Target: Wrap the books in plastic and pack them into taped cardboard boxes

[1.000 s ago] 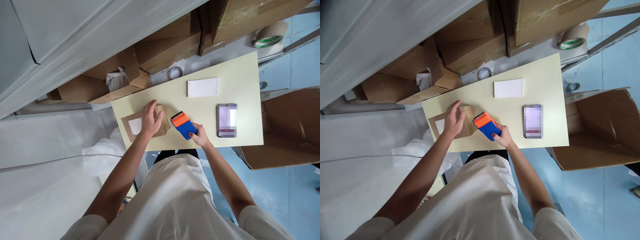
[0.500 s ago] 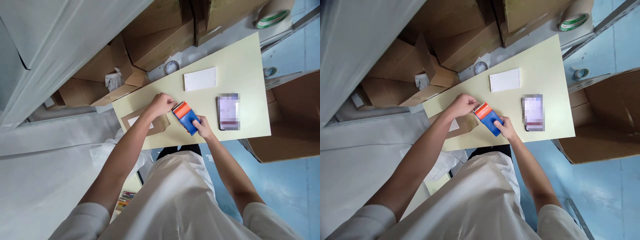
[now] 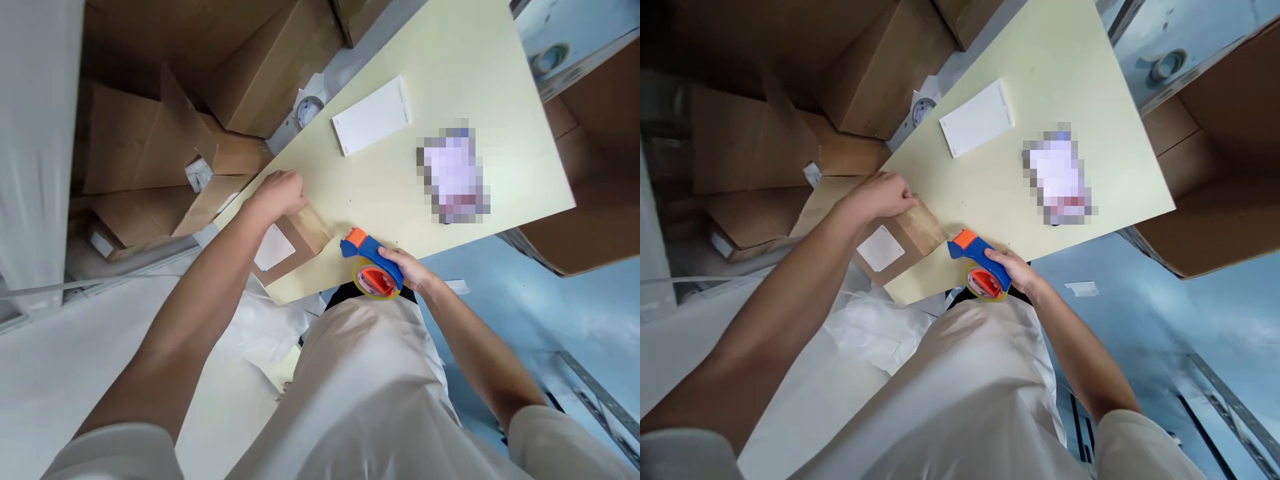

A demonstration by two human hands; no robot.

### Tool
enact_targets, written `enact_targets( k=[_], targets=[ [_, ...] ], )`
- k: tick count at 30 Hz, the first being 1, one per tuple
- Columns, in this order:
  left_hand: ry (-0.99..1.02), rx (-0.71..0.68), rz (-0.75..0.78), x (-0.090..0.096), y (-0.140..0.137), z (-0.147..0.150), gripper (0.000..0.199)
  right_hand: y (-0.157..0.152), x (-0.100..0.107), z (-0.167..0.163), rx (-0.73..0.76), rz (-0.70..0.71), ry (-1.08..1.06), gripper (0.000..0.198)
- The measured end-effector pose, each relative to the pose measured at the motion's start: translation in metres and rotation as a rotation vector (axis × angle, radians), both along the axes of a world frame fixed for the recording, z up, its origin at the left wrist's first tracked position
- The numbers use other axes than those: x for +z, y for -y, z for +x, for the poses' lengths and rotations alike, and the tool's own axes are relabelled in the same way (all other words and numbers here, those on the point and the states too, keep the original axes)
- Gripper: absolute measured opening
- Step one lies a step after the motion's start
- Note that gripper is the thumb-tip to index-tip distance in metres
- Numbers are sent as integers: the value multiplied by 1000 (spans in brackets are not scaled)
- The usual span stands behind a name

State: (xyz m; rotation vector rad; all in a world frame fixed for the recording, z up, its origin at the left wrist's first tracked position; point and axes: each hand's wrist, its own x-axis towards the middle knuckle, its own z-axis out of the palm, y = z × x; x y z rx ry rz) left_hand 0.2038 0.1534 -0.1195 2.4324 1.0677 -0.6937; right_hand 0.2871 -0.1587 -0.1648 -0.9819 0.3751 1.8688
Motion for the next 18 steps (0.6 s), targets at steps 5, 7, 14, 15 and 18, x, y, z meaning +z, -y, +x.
enact_targets(
  k=[5,7,14,15,18],
  targets=[
    [-170,-135,-107,-9,11,-7,3,22,-9,-42,-58,-44,-90,35],
    [-144,-146,-75,-12,21,-13,4,22,-11,-56,-46,-67,-97,35],
    [-39,-234,-14,-16,37,-33,25,13,-9,-92,-136,-61,-95,35],
    [-33,-247,-10,-12,37,-33,28,12,-10,-96,-145,-59,-85,35],
    [-8,-278,11,5,37,-32,36,12,-13,-108,-152,-58,-70,34]
  ],
)
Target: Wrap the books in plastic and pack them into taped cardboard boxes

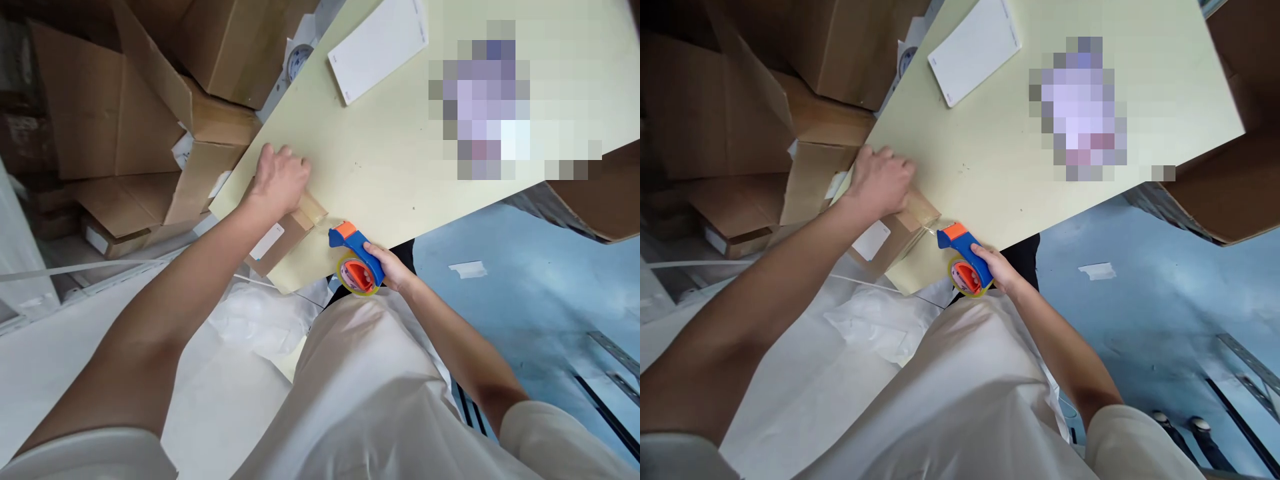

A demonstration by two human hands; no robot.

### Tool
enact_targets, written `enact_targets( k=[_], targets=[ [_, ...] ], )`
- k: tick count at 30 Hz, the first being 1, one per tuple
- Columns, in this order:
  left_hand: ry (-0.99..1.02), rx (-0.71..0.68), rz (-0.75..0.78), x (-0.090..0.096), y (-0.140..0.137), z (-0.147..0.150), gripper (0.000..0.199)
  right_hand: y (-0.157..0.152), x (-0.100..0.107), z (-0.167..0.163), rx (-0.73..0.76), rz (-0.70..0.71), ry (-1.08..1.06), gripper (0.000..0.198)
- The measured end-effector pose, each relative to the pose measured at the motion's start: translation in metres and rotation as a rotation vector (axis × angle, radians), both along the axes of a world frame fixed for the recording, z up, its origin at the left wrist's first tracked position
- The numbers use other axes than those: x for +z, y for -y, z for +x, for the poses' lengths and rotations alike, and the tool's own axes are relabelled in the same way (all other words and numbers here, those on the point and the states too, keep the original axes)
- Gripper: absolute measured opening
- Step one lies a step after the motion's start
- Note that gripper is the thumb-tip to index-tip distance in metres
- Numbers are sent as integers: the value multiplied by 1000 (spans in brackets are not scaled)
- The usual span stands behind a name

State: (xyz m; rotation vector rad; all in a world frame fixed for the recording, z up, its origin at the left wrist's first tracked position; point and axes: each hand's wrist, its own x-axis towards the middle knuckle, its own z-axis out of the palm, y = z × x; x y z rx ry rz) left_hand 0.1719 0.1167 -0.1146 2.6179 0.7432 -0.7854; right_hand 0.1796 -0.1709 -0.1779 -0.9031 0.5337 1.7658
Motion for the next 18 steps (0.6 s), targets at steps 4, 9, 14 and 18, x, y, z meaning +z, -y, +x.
enact_targets(
  k=[4,9,14,18],
  targets=[
    [12,-152,-29,27,-4,-11,47,0,-2,-13,-21,11,-29,31],
    [-10,-349,-198,35,-14,-54,56,-3,1,-24,-39,14,-78,32],
    [109,-292,-107,21,-25,-79,53,-16,3,-23,-3,4,-101,26],
    [100,-52,49,19,-35,-77,66,-47,8,4,12,48,2,33]
  ],
)
